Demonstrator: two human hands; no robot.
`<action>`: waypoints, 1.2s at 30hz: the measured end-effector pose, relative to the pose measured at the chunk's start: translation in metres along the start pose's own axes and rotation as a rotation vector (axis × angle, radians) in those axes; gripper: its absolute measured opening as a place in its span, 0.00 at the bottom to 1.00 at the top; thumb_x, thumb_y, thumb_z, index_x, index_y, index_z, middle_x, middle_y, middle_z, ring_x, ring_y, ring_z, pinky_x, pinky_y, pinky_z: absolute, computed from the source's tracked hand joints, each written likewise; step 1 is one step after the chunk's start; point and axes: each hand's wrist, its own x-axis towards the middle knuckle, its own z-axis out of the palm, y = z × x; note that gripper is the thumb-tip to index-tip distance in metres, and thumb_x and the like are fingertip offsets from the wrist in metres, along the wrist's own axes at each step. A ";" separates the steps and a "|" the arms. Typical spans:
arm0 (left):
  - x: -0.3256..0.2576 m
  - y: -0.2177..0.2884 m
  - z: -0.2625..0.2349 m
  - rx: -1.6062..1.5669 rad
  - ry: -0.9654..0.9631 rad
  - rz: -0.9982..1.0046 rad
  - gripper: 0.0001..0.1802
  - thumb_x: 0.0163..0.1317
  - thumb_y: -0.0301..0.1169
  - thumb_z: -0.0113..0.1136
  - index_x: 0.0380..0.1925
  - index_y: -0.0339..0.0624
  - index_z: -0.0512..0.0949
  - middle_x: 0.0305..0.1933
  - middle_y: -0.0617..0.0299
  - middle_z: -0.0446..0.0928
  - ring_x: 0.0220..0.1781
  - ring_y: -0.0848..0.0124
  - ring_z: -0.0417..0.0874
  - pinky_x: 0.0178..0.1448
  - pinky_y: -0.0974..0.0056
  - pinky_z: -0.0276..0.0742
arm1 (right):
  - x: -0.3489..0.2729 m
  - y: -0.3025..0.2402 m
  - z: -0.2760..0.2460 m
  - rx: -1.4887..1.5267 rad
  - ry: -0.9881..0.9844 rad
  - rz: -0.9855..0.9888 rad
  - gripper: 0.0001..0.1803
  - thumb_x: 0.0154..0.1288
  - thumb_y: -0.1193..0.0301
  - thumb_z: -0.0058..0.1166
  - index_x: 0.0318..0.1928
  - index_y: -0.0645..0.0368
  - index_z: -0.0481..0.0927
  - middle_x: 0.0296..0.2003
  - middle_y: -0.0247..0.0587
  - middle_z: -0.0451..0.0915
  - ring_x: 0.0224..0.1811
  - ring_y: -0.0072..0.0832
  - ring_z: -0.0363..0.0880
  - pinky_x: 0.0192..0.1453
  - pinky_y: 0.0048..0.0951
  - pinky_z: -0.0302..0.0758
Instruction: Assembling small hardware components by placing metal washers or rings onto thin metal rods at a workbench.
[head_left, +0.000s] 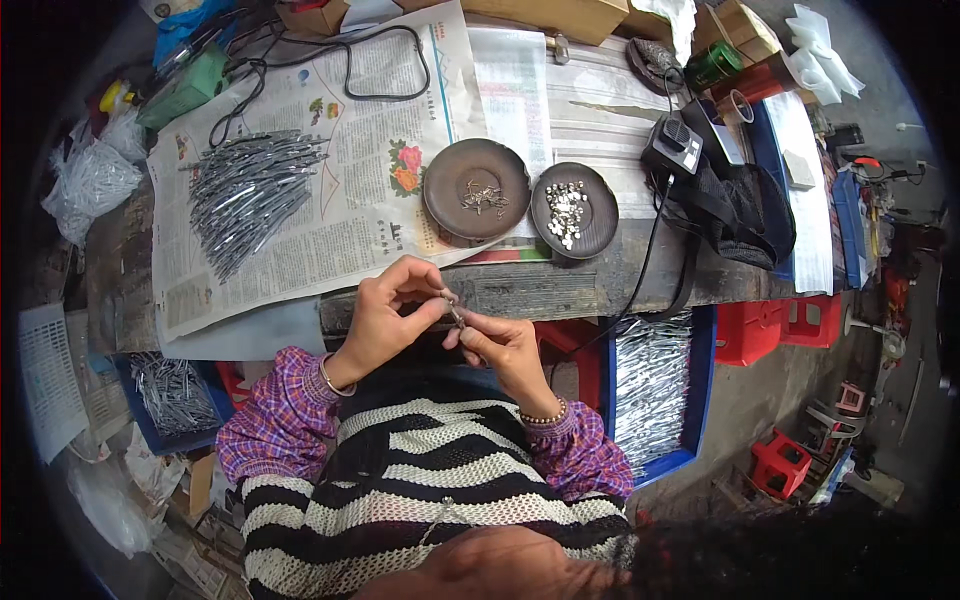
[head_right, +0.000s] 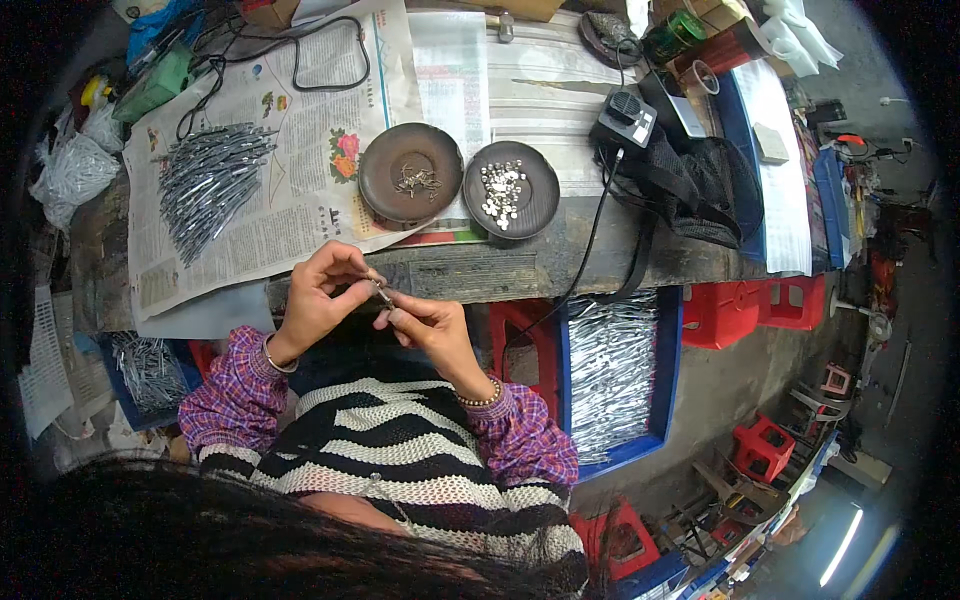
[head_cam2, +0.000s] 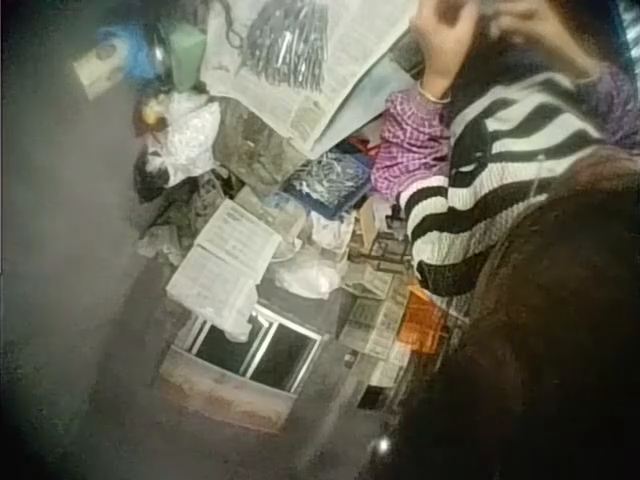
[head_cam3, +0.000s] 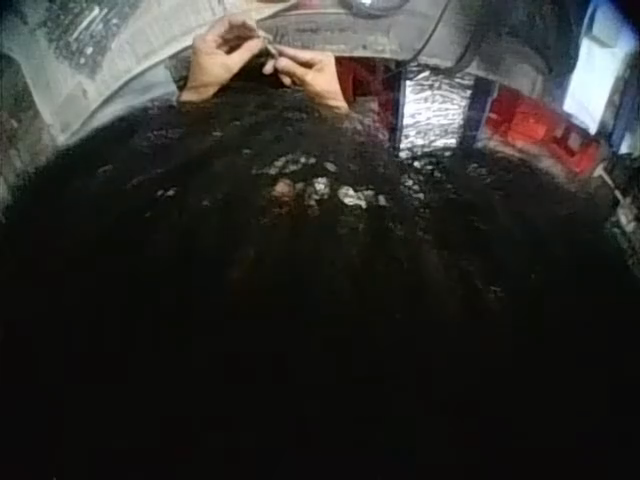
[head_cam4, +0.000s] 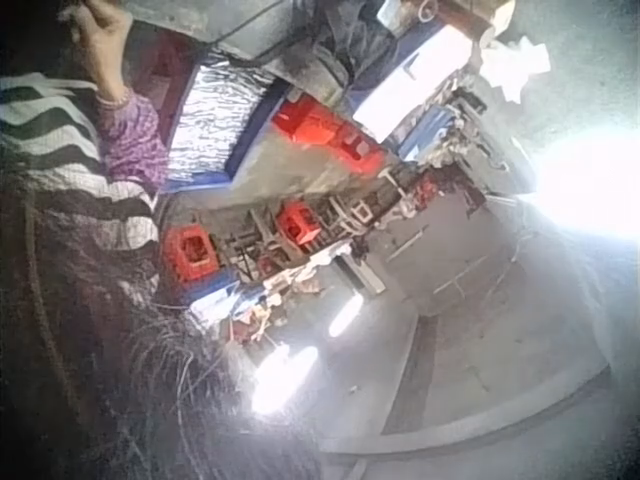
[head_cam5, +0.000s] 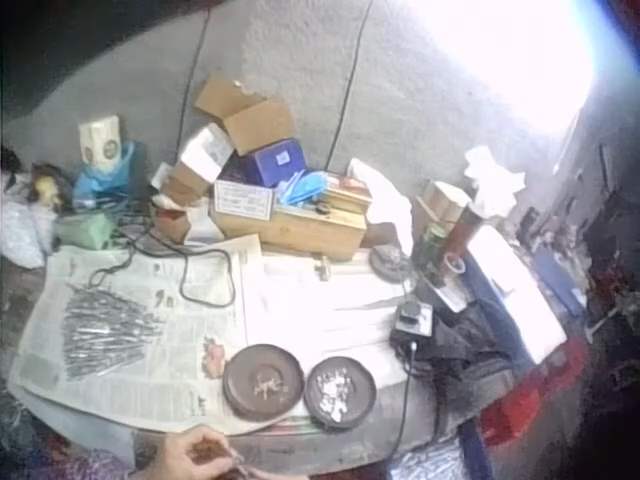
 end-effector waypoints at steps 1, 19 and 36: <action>0.000 -0.002 0.001 -0.056 0.039 -0.016 0.10 0.56 0.16 0.58 0.38 0.34 0.72 0.35 0.62 0.79 0.39 0.76 0.81 0.46 0.72 0.77 | 0.000 -0.002 0.001 -0.002 0.008 -0.006 0.17 0.65 0.78 0.52 0.54 0.63 0.77 0.32 0.35 0.82 0.24 0.12 0.67 0.25 0.13 0.65; -0.003 0.015 -0.011 -0.507 -0.087 -0.107 0.04 0.61 0.22 0.50 0.35 0.33 0.73 0.28 0.57 0.77 0.31 0.73 0.77 0.40 0.69 0.73 | 0.014 -0.068 -0.054 -1.294 0.498 -0.834 0.17 0.50 0.80 0.60 0.44 0.60 0.80 0.38 0.44 0.75 0.37 0.39 0.75 0.39 0.33 0.73; 0.000 0.012 -0.007 0.138 -0.003 -0.037 0.04 0.57 0.21 0.59 0.33 0.36 0.77 0.25 0.71 0.74 0.27 0.86 0.72 0.31 0.79 0.66 | 0.037 -0.068 -0.061 -1.288 0.523 -0.823 0.11 0.47 0.80 0.60 0.35 0.62 0.78 0.36 0.44 0.74 0.38 0.42 0.72 0.41 0.37 0.71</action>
